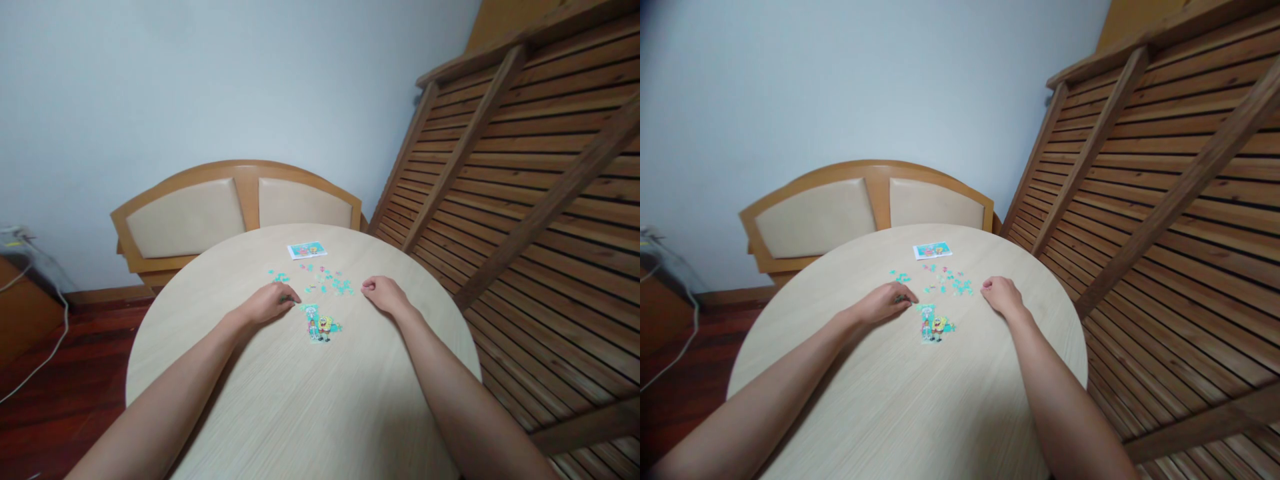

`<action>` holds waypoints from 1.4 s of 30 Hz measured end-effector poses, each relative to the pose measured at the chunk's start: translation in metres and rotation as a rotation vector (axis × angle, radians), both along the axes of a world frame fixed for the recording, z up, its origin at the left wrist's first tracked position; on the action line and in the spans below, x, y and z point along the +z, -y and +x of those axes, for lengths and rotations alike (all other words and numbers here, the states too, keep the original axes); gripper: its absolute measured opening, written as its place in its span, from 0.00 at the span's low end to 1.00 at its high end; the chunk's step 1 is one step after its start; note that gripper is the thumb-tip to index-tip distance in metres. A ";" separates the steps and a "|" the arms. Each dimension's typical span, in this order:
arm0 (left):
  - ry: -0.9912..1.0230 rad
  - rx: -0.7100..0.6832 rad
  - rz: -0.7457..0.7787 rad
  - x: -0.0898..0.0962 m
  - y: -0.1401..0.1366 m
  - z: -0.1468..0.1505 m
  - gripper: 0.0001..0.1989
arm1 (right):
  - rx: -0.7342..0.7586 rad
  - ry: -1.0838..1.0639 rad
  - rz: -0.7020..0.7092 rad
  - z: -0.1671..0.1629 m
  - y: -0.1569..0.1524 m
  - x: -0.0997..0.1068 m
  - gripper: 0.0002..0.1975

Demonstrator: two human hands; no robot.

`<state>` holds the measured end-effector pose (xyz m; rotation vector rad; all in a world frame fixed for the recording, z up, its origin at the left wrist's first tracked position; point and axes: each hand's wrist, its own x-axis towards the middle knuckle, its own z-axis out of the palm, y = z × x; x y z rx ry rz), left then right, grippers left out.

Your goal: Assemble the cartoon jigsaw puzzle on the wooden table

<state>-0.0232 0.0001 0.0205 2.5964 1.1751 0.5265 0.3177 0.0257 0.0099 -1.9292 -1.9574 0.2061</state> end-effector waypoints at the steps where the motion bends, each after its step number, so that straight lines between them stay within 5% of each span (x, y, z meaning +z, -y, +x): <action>1: 0.001 0.000 -0.010 0.001 0.000 -0.002 0.13 | 0.006 -0.002 0.002 0.002 -0.002 -0.001 0.12; 19: -0.056 0.043 0.053 0.002 -0.002 -0.009 0.13 | 0.155 -0.239 -0.177 0.026 -0.013 -0.008 0.12; 29: -0.026 -0.124 0.067 -0.001 0.000 -0.004 0.11 | 0.199 -0.156 -0.103 0.026 -0.013 -0.007 0.11; 35: -0.010 -0.074 0.053 0.001 0.000 -0.003 0.11 | 0.243 -0.017 -0.059 0.020 -0.008 0.002 0.12; 42: 0.024 -0.021 0.012 0.009 0.008 0.005 0.12 | 0.355 -0.131 -0.038 0.000 0.005 0.010 0.09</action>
